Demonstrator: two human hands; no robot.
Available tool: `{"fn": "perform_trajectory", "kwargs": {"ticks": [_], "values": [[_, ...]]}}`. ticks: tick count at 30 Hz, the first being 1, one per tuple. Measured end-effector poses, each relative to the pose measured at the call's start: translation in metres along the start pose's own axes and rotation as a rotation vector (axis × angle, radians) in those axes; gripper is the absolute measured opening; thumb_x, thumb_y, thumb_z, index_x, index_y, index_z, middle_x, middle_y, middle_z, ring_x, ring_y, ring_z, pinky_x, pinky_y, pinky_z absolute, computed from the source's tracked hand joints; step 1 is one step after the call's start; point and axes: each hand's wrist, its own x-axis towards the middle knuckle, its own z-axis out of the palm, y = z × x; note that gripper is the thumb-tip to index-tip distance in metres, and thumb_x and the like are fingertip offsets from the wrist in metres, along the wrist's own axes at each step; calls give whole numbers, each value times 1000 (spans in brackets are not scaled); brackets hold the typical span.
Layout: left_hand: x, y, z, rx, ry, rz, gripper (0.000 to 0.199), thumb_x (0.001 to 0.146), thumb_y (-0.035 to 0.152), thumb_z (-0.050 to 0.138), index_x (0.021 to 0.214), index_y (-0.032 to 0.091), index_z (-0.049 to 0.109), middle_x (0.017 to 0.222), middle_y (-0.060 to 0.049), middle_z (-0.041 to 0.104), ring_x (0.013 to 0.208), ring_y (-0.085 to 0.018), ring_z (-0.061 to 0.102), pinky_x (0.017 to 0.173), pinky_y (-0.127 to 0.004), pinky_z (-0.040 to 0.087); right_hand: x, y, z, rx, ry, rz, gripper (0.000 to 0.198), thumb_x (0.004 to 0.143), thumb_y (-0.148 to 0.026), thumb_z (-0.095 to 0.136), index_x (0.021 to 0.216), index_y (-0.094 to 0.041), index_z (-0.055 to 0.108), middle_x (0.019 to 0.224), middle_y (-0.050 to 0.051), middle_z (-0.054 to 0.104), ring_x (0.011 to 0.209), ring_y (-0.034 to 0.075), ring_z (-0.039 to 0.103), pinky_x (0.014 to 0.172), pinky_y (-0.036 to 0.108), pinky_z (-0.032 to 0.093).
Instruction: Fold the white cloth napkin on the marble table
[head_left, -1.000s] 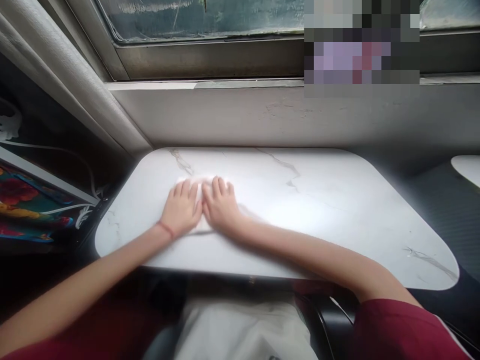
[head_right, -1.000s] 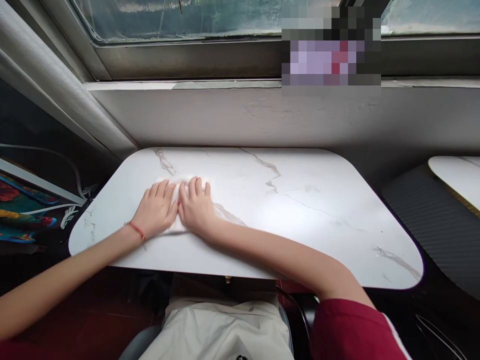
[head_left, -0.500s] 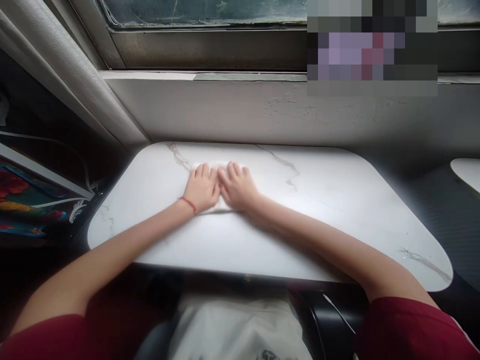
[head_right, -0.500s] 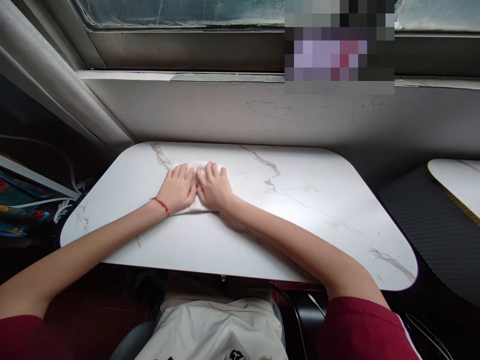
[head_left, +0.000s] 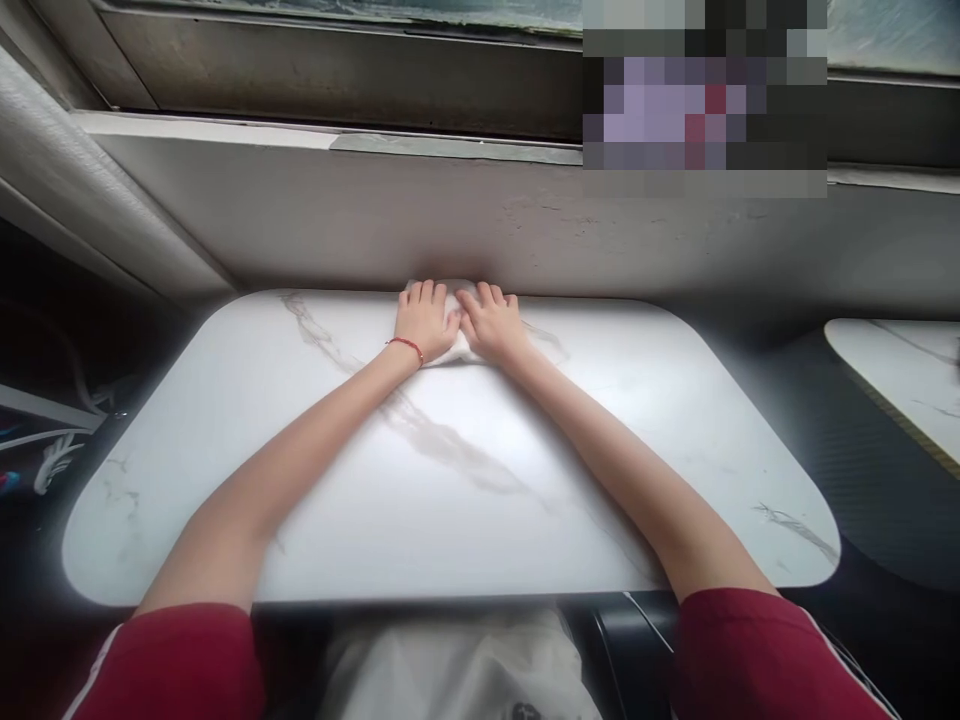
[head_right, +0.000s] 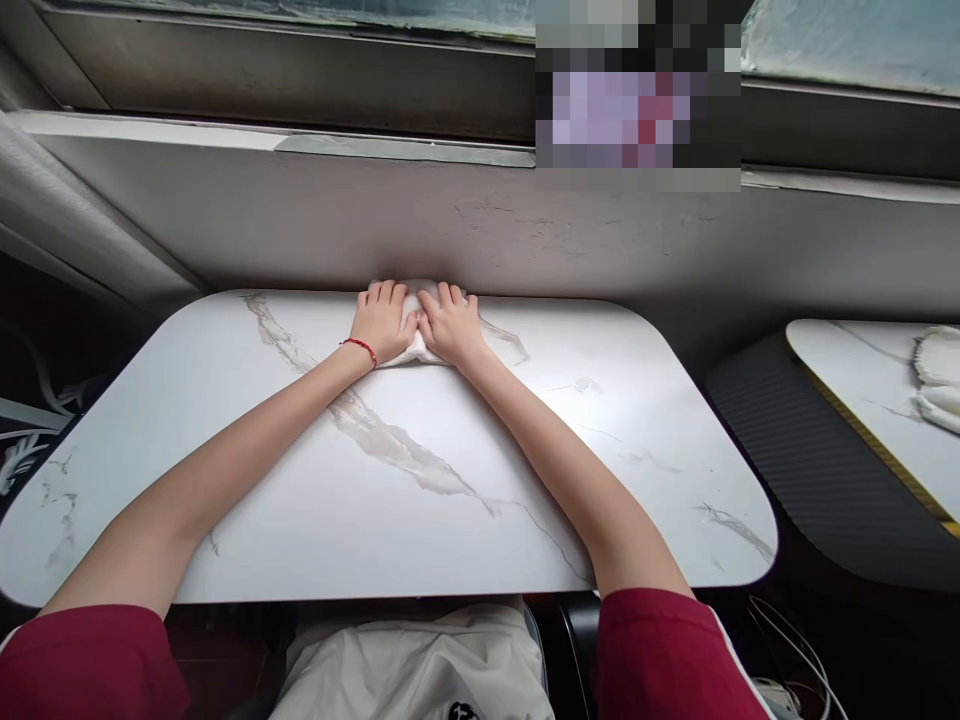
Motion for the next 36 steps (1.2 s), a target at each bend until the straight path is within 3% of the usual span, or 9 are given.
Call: {"fn": "perform_trajectory", "kwargs": {"ticks": [7,12,16,20,23,25,29,33,36], "values": [[-2,-1,-3,-1,-2,3,42,95,36,40,125,10,55,132,-20,55,123,-36,48,102,-46,36,1,2,0,23,7,6,48,100,-31,29,140,-17,53,137,21,50,117,32,42,93,44,34],[-19,11,-10,4,-6,45,46,96,39,40,127,9,54,134,-22,54,123,-38,48,103,-49,35,-22,4,-9,-14,-19,-13,51,100,-30,29,146,-17,48,144,20,47,124,33,41,94,45,37],[-48,46,-22,-25,-74,112,47,95,38,40,128,7,55,131,-24,55,120,-38,50,101,-51,36,-75,7,-27,-39,-14,-4,52,99,-31,30,144,-14,51,146,23,46,128,35,41,95,47,38],[-98,94,-33,-39,-145,247,53,91,36,43,135,8,53,134,-25,55,122,-39,49,101,-54,37,-157,9,-56,-44,-26,47,55,98,-31,29,146,-15,51,147,24,46,132,35,42,95,48,40],[-138,121,-36,-45,-130,380,58,90,45,45,138,13,54,135,-23,57,126,-41,47,105,-59,35,-210,13,-77,-41,-59,32,56,96,-34,31,146,-19,52,147,23,47,135,35,40,97,49,40],[-154,131,-36,-42,-112,430,60,89,50,45,139,17,54,136,-21,58,129,-41,45,107,-61,33,-229,20,-86,-41,-86,2,56,96,-34,32,146,-22,52,146,22,48,136,34,39,97,49,40],[-143,134,-31,-88,-105,470,64,90,51,44,139,11,53,140,-25,54,131,-42,44,108,-59,34,-224,38,-88,-77,-111,-10,56,93,-32,34,145,-21,52,143,22,49,132,35,42,94,50,40],[-91,124,-18,-126,-103,465,63,91,49,44,137,6,52,139,-26,53,128,-40,46,109,-55,34,-178,62,-71,-123,-105,4,55,92,-28,36,142,-15,53,135,23,53,118,36,48,88,47,41],[-45,114,-5,-108,-95,381,61,90,49,48,135,8,53,140,-24,52,128,-38,46,109,-52,33,-133,80,-54,-119,-62,42,52,93,-28,37,140,-13,54,135,23,54,116,34,48,89,45,39]]}}
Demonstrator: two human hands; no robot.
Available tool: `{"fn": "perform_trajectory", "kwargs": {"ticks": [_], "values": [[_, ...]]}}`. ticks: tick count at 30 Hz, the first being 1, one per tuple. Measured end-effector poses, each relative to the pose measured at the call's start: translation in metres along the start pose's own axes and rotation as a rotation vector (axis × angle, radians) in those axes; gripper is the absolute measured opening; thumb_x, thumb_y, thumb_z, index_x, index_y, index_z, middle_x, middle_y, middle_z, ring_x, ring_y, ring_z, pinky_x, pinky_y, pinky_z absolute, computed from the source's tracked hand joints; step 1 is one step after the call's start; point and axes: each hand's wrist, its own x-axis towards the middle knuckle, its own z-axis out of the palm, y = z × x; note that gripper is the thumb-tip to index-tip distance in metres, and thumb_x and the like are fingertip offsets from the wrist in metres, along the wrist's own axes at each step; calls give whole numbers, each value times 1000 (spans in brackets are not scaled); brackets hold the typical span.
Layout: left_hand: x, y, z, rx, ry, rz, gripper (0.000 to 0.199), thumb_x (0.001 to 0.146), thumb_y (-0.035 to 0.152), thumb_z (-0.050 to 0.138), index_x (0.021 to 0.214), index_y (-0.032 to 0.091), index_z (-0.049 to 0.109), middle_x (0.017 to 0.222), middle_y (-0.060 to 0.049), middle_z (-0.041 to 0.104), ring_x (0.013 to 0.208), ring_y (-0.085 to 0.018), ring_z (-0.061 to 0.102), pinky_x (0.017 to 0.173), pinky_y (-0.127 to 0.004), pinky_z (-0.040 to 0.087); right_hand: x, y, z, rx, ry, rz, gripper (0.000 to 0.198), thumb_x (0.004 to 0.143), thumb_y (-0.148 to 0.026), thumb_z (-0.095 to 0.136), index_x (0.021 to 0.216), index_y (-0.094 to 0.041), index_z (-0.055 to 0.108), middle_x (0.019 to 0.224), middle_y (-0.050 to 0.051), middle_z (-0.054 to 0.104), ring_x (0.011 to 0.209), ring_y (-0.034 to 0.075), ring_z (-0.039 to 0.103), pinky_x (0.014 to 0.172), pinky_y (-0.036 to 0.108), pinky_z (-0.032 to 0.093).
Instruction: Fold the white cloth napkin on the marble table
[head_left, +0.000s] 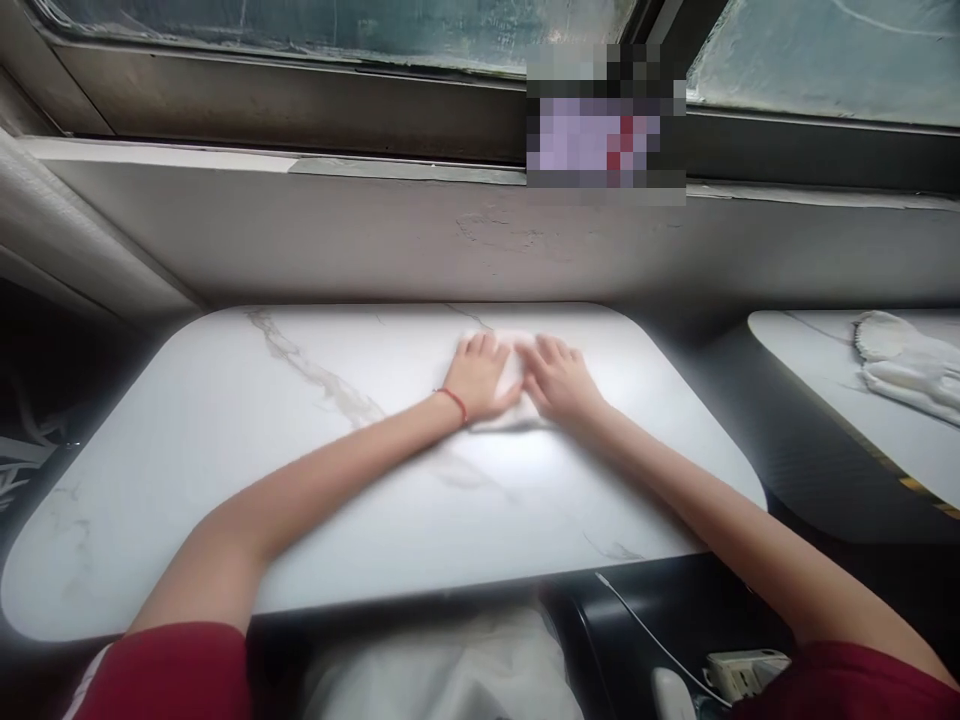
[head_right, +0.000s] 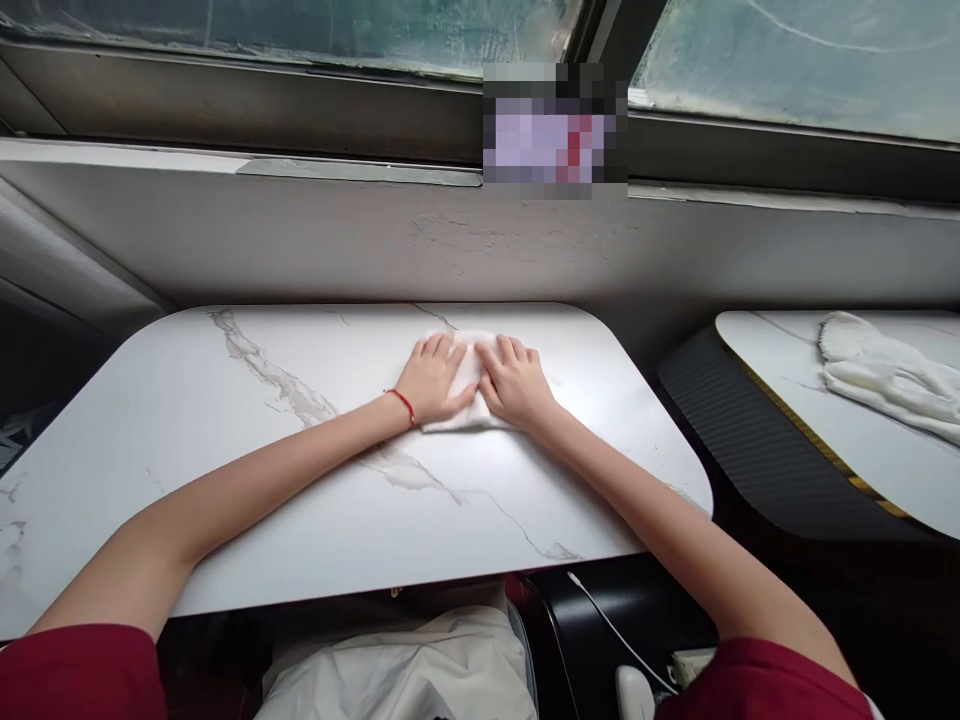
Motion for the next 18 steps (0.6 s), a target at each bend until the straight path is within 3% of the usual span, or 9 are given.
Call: {"fn": "perform_trajectory", "kwargs": {"ticks": [3,6,9,12,18], "values": [[37,-20,7,15,6,-107,61,90,47,50,137,8,52,143,-23,49,132,-38,44,110,-50,32,40,14,14,21,43,30,49,95,-26,36,139,-15,55,140,21,52,121,33,47,95,45,35],[65,-23,14,5,23,-184,61,90,46,49,139,9,49,146,-22,48,134,-36,42,112,-50,29,59,31,19,22,68,49,48,96,-24,35,140,-16,54,144,19,51,125,31,46,100,45,31],[85,-11,20,-42,14,-213,62,90,45,49,140,8,47,150,-22,43,138,-36,38,115,-51,26,61,48,16,3,47,88,44,96,-24,36,133,-13,58,138,20,56,121,30,50,102,44,29],[99,8,25,-111,-28,-197,62,91,43,48,142,8,46,153,-22,40,142,-35,35,118,-50,23,58,61,7,-37,14,189,38,94,-20,37,120,-11,63,119,21,66,110,30,57,101,44,30],[99,45,31,-232,-103,-29,76,87,53,54,149,12,39,160,-22,29,150,-35,23,121,-51,17,48,68,-18,-72,-120,474,36,93,-17,35,120,-4,56,103,23,69,96,30,65,83,36,39]]}}
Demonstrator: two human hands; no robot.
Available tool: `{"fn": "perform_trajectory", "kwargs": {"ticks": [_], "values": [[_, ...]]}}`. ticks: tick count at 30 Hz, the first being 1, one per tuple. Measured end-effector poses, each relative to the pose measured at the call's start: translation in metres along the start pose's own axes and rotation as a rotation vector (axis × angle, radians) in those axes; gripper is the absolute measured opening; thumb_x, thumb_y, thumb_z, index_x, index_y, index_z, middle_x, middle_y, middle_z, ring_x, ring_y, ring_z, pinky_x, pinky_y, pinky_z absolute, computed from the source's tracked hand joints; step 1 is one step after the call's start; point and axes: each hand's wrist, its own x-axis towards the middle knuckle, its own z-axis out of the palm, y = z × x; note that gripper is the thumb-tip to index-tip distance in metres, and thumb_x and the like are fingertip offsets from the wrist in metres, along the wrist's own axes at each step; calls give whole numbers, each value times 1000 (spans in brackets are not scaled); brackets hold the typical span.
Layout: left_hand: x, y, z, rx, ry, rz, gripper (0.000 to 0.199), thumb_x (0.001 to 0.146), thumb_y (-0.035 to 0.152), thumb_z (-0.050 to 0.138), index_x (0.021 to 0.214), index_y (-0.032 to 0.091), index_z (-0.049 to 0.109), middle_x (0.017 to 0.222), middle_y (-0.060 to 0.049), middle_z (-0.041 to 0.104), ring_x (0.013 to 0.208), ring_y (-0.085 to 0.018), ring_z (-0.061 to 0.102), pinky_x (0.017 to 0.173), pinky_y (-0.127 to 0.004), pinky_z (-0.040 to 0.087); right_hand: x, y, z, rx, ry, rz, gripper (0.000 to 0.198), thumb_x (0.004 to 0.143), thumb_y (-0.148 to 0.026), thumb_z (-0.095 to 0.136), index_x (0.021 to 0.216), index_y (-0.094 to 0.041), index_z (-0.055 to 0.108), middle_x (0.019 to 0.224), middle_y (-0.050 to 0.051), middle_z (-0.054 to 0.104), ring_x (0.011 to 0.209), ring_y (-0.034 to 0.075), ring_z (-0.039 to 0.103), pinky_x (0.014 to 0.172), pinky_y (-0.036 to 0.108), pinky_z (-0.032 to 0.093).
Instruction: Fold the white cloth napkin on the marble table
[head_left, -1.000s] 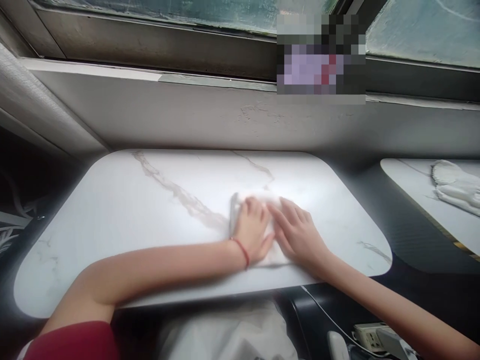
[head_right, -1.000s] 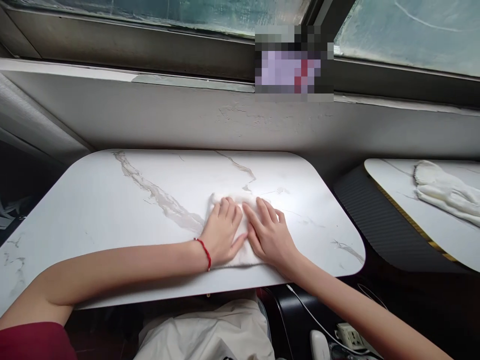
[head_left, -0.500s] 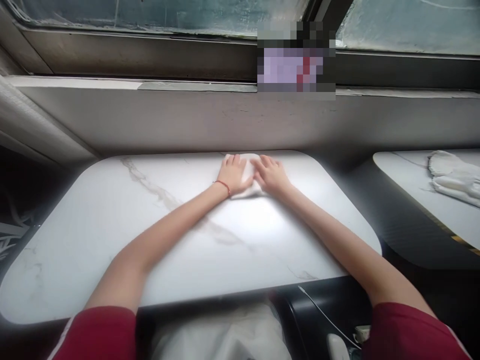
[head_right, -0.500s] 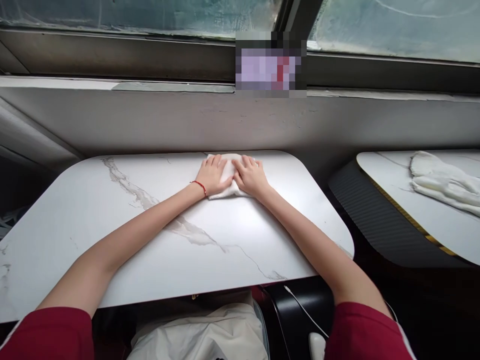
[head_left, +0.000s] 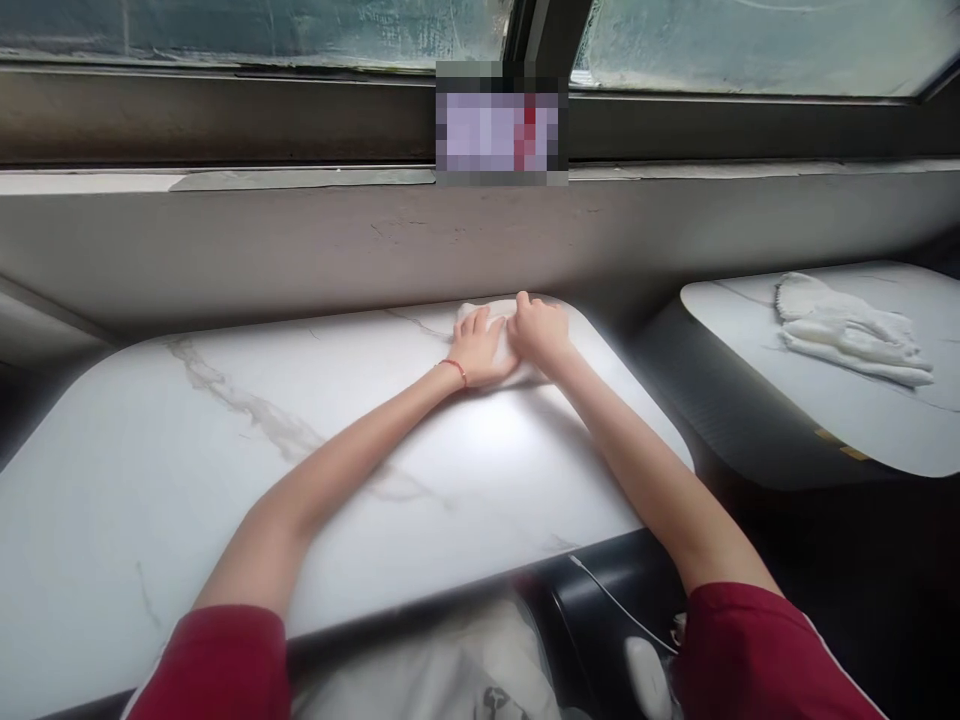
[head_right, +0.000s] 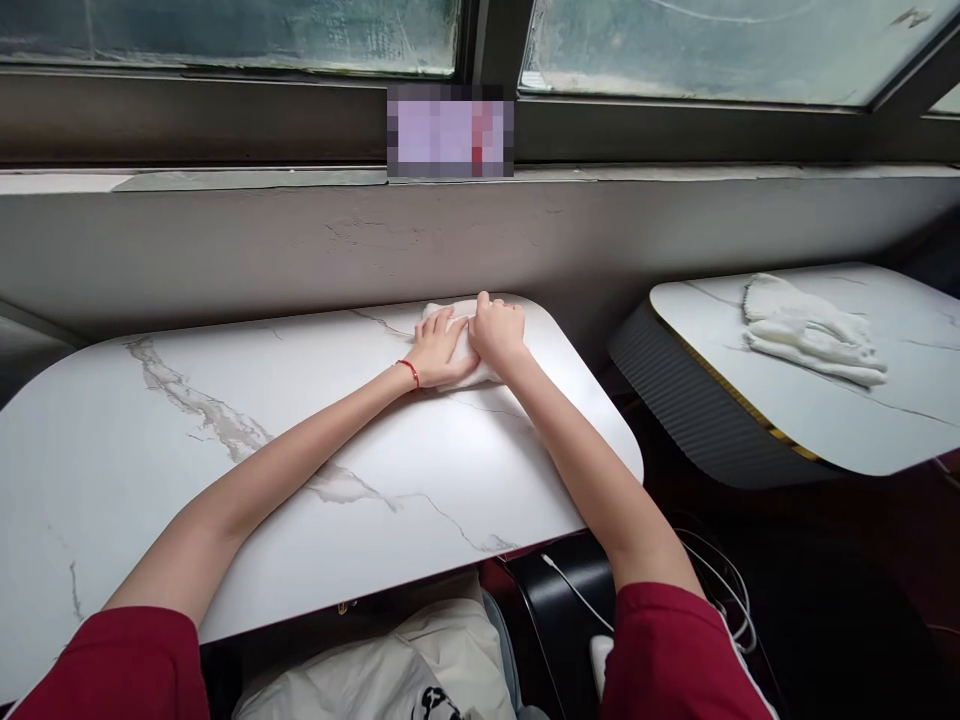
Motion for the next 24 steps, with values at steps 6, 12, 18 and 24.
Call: {"fn": "perform_trajectory", "kwargs": {"ticks": [6,12,18,24], "values": [[-37,24,3,-41,-95,287,92,81,65,56,155,15,33,159,-23,30,145,-40,27,117,-57,23,-44,33,-6,-34,-14,-2,56,99,-24,31,146,6,33,100,24,71,97,33,68,83,40,48],[-93,80,18,-20,-89,675,84,88,67,46,150,10,41,149,-23,46,133,-40,43,111,-56,31,-171,101,14,102,208,-90,60,102,-35,23,144,3,42,138,28,56,135,36,49,110,49,42],[-101,98,34,-17,-82,721,64,98,57,36,150,20,44,157,-14,42,145,-34,35,116,-51,28,-239,109,19,104,231,-2,63,101,-40,30,152,-4,36,157,30,32,147,45,28,108,66,38],[-45,51,16,73,-139,461,63,100,52,33,153,19,39,163,-12,33,152,-33,23,123,-52,18,-125,88,40,69,214,-68,60,101,-38,27,144,-1,47,149,34,41,144,43,33,108,61,37]]}}
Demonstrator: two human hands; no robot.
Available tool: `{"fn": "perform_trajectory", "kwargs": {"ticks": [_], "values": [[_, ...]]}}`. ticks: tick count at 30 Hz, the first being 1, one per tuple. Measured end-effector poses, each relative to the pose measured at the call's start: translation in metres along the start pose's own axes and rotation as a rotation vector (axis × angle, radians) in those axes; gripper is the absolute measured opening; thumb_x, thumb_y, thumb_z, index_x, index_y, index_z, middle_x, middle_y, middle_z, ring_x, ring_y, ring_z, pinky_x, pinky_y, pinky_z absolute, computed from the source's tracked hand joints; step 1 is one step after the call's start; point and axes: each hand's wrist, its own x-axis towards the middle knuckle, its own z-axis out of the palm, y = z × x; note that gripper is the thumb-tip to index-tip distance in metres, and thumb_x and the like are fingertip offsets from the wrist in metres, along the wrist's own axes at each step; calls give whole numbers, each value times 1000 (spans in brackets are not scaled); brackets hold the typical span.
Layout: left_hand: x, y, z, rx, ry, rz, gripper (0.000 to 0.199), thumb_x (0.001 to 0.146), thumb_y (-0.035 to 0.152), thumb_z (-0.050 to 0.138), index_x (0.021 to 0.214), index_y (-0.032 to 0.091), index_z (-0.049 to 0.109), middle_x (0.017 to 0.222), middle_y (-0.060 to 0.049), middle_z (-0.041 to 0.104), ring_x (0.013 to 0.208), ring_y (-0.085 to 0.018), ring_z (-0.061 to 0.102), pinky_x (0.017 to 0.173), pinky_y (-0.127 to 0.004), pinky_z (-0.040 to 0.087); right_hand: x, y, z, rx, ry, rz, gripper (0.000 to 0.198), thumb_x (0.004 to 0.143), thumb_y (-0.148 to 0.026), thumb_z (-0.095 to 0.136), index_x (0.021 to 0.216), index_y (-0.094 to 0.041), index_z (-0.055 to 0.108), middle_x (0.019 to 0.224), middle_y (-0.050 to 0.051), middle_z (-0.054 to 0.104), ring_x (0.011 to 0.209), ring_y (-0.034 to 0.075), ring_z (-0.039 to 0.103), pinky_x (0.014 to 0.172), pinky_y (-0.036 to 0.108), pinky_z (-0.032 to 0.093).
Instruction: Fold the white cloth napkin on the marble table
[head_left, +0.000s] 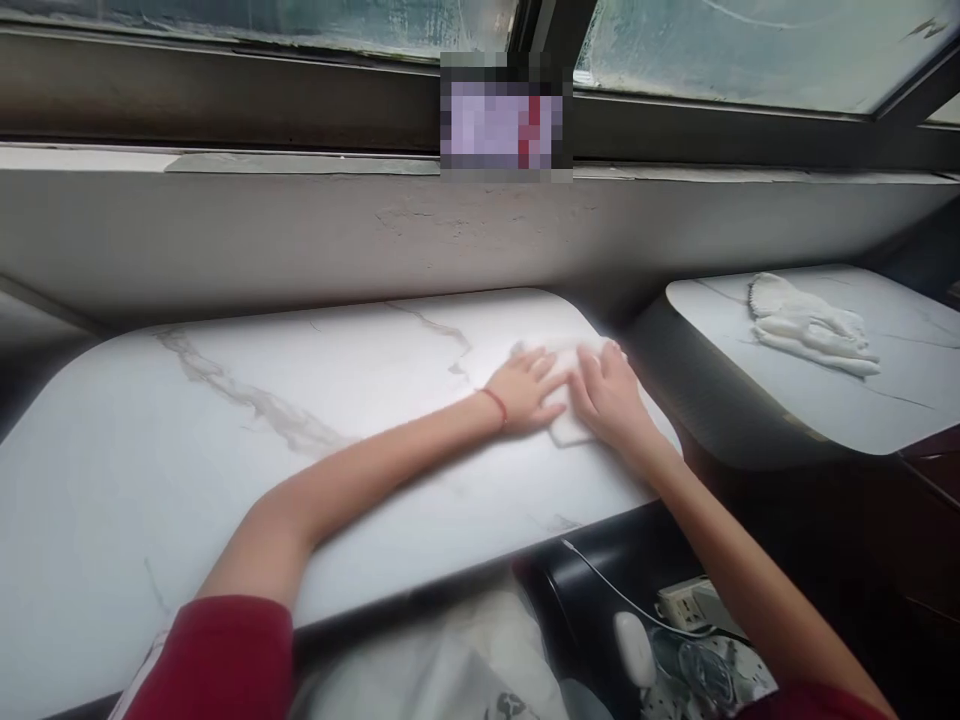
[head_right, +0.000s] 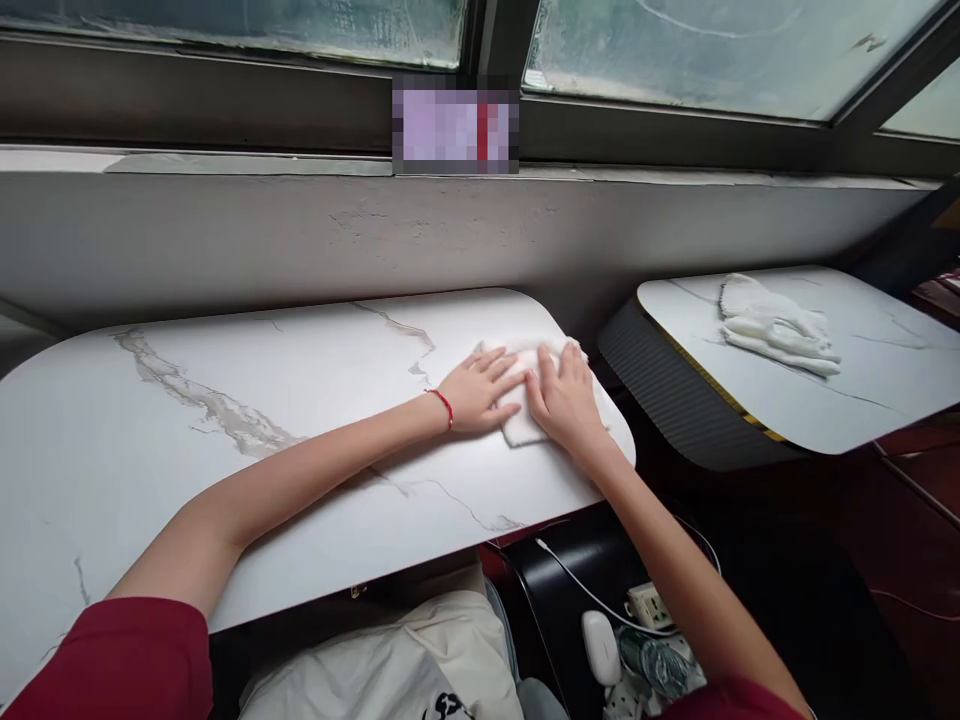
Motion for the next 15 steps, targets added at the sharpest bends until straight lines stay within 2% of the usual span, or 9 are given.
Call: {"fn": "perform_trajectory", "kwargs": {"ticks": [4,6,8,10,12,15], "values": [[-3,-64,-25,35,-53,-208,63,99,48,37,154,18,37,165,-12,27,153,-32,19,124,-50,16,88,-41,33,13,-58,-47,59,101,-35,29,147,-1,44,151,34,38,144,42,34,109,59,33],[-14,-91,-34,52,-57,-294,61,98,45,39,154,18,38,165,-12,28,153,-32,20,123,-49,18,116,-72,42,20,-80,-57,60,101,-32,28,148,1,41,153,35,36,144,44,32,110,60,30],[-31,-108,-38,79,-22,-357,60,98,41,40,153,18,39,164,-13,29,152,-32,21,122,-49,21,131,-102,47,29,-81,-61,61,101,-31,26,149,4,39,153,36,35,143,45,31,110,61,27],[-51,-113,-38,114,25,-383,59,98,38,40,153,18,39,163,-14,31,152,-33,22,121,-51,21,131,-123,49,45,-75,-89,62,101,-32,24,149,5,37,153,36,34,143,45,31,110,62,26],[-74,-105,-34,139,57,-377,59,97,38,40,153,16,40,162,-16,33,151,-36,23,120,-55,21,117,-136,46,74,-71,-142,62,101,-34,25,150,2,38,154,34,34,144,44,31,111,61,26],[-110,-69,-27,121,92,-335,60,98,39,38,153,14,39,160,-20,35,150,-40,24,119,-60,22,70,-141,31,119,-44,-206,58,99,-32,29,148,-3,42,155,31,34,144,43,31,111,60,27]]}}
